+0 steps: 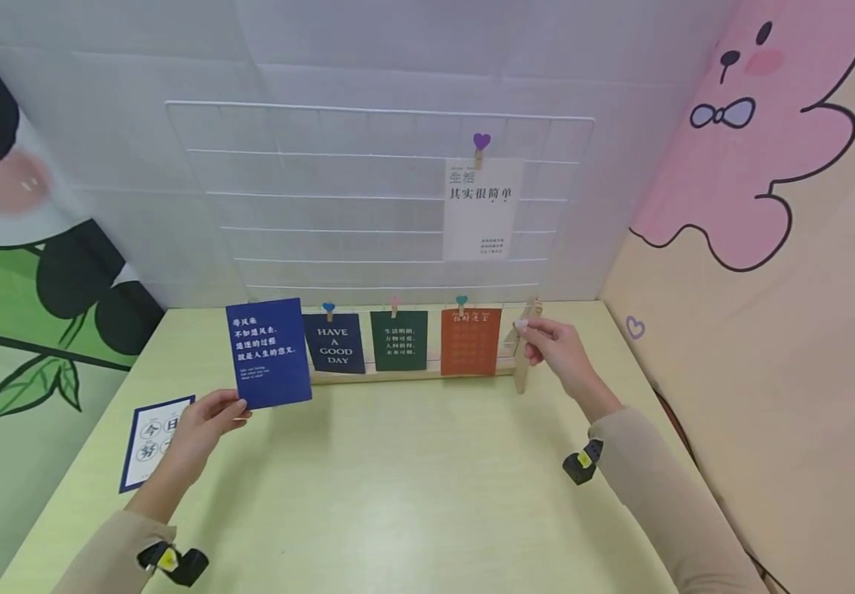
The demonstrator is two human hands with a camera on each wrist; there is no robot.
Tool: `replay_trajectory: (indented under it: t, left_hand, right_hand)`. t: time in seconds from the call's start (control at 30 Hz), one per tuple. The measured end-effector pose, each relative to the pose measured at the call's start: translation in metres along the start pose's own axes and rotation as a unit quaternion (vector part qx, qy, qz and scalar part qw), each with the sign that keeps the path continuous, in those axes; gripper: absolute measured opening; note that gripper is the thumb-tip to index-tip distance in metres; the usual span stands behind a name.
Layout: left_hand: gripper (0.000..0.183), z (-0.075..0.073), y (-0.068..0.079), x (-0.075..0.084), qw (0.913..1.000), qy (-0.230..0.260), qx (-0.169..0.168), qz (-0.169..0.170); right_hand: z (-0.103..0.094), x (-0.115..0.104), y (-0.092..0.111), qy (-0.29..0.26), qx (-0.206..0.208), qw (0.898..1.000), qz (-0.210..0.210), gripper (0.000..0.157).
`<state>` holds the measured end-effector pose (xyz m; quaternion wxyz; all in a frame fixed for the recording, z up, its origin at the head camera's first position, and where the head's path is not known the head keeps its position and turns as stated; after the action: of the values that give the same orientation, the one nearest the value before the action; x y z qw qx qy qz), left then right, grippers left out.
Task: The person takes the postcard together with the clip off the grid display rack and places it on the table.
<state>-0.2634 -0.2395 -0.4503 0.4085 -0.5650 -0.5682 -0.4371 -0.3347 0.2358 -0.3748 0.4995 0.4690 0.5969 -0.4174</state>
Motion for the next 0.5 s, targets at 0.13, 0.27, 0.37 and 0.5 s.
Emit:
replay_trajectory:
  t: [0.13, 0.27, 0.37, 0.5]
  left_hand:
    - [0.033, -0.013, -0.010, -0.047, 0.9998, 0.010, 0.013, -0.008]
    - [0.040, -0.036, -0.033, -0.137, 0.9987, 0.017, 0.048, -0.005]
    - [0.045, -0.045, -0.033, -0.164, 0.9978, 0.011, 0.063, -0.013]
    - [0.045, -0.051, -0.018, -0.164, 0.9975, 0.022, 0.063, -0.026]
  right_hand:
    - [-0.006, 0.010, 0.003, -0.002, 0.002, 1.000, 0.004, 0.036]
    - [-0.012, 0.017, 0.008, 0.008, 0.004, 1.000, 0.013, 0.034]
    - [-0.015, 0.022, 0.013, 0.009, 0.005, 1.000, 0.016, 0.033]
    - [-0.020, 0.029, 0.017, 0.003, 0.000, 1.000, -0.003, 0.040]
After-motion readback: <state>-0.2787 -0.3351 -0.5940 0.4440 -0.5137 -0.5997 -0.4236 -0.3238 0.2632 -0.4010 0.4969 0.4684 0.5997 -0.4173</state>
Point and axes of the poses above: each hand's wrist, its own y-axis away from the middle knuckle, its own z-axis out of the palm, x = y × z, the point moved 10 cm from there along -y, towards the middle knuckle, and after that the axes turned 6 degrees about -x, right-handed, at the moved point
